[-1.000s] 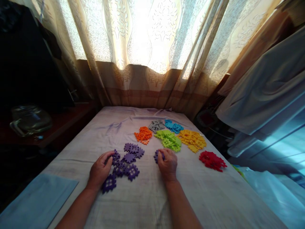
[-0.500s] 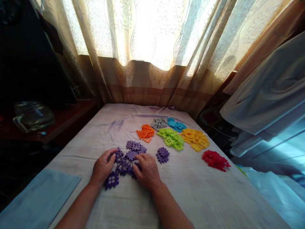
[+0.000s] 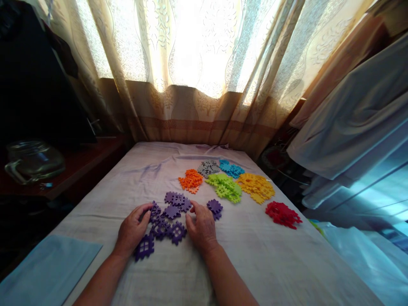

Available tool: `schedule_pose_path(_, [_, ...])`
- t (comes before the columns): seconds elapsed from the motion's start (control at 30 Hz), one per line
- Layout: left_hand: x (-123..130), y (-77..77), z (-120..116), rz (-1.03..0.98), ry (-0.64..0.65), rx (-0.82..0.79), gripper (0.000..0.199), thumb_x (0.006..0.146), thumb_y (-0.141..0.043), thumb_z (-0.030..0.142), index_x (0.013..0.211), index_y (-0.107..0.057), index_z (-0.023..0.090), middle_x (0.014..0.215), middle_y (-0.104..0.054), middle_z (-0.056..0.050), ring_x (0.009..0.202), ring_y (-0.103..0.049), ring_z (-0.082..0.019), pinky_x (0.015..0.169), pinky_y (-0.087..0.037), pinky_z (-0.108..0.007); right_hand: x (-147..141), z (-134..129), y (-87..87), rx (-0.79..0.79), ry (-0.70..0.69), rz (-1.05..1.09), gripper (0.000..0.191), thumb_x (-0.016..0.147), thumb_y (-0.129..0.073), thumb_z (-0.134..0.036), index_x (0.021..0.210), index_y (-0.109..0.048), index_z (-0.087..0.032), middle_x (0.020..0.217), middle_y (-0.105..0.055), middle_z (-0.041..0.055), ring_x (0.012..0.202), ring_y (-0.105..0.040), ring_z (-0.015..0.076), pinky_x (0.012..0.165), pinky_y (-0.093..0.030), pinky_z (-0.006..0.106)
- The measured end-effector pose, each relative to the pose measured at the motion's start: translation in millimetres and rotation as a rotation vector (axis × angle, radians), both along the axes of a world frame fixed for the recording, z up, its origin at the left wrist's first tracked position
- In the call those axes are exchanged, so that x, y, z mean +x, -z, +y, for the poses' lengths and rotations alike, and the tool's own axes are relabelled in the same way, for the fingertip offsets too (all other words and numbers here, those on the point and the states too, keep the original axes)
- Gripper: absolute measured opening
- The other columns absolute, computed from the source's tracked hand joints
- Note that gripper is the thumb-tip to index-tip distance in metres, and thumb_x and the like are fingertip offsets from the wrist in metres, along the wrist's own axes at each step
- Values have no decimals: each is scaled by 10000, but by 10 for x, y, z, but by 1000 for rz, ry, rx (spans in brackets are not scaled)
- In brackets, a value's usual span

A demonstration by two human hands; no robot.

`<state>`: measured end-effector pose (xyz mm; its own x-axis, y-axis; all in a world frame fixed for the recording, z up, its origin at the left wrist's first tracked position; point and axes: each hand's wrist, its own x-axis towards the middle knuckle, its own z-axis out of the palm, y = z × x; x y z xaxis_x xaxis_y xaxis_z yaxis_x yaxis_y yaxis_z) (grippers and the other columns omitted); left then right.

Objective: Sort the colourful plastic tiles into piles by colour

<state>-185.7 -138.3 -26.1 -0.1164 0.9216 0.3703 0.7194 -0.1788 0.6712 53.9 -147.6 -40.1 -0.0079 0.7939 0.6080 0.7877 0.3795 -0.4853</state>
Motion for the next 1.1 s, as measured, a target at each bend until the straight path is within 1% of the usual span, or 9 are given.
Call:
schedule_pose_path(0.1, [-5,7,9,4,4,7,381,809,-472,470,997,-722,253,1087,-744,-27,1028,-687,-224,949,-521,-334,3,12,18,-4,-6,-2,386,812,-541,-208,1193,-587,-167,865,-676,43,823,-606,202,787,-422,334])
schedule_pose_path(0.17, [-11,23,21,2,-3,13,374,803,-477,483,978,-725,264,1076,-748,-20,1014,-692,-225,920,-536,-327,-2,17,23,-7,-7,9,378,806,-541,-201,1179,-595,-166,850,-677,38,802,-609,194,774,-424,324])
schedule_pose_path(0.27, [-19,46,37,6,-17,13,382,794,-474,501,959,-729,269,1063,-752,-15,1003,-696,-225,897,-546,-320,-12,16,12,-27,2,47,363,811,-541,-198,1166,-610,-163,829,-680,28,781,-613,181,786,-428,311])
schedule_pose_path(0.37, [-27,61,46,7,-14,27,400,791,-465,511,958,-732,264,1057,-753,-17,997,-697,-220,928,-531,-318,-14,11,-12,-93,13,74,354,825,-539,-195,1166,-628,-164,790,-682,15,749,-618,169,768,-427,291])
schedule_pose_path(0.47, [-43,77,55,13,-15,35,389,794,-469,514,950,-733,274,1049,-755,-8,985,-701,-215,905,-541,-305,-11,7,-37,-190,32,76,319,829,-549,-192,1127,-663,-177,731,-676,4,701,-621,164,713,-414,272])
schedule_pose_path(0.57, [-60,90,65,23,-1,39,374,795,-483,509,956,-733,284,1047,-757,0,976,-705,-212,889,-548,-297,-13,-2,-64,-239,38,56,303,828,-564,-194,1107,-682,-188,745,-691,10,716,-632,168,724,-410,269])
schedule_pose_path(0.8, [-59,66,59,29,12,50,376,794,-480,499,953,-735,273,1039,-759,-12,968,-709,-214,890,-552,-305,-19,-16,-104,-277,25,41,317,825,-573,-186,1122,-686,-185,778,-708,20,752,-646,171,750,-410,267])
schedule_pose_path(0.97, [-48,56,53,25,3,47,381,789,-482,510,945,-733,270,1038,-758,-20,973,-709,-227,887,-558,-327,-16,-11,-79,-265,34,34,327,828,-569,-192,1133,-684,-188,784,-709,26,765,-649,178,762,-412,272])
schedule_pose_path(1.1, [-38,56,49,19,7,60,381,793,-472,505,944,-730,269,1041,-757,-18,981,-705,-223,909,-547,-327,-10,-8,-59,-250,15,34,316,828,-562,-194,1117,-688,-188,778,-708,24,760,-645,180,761,-416,275])
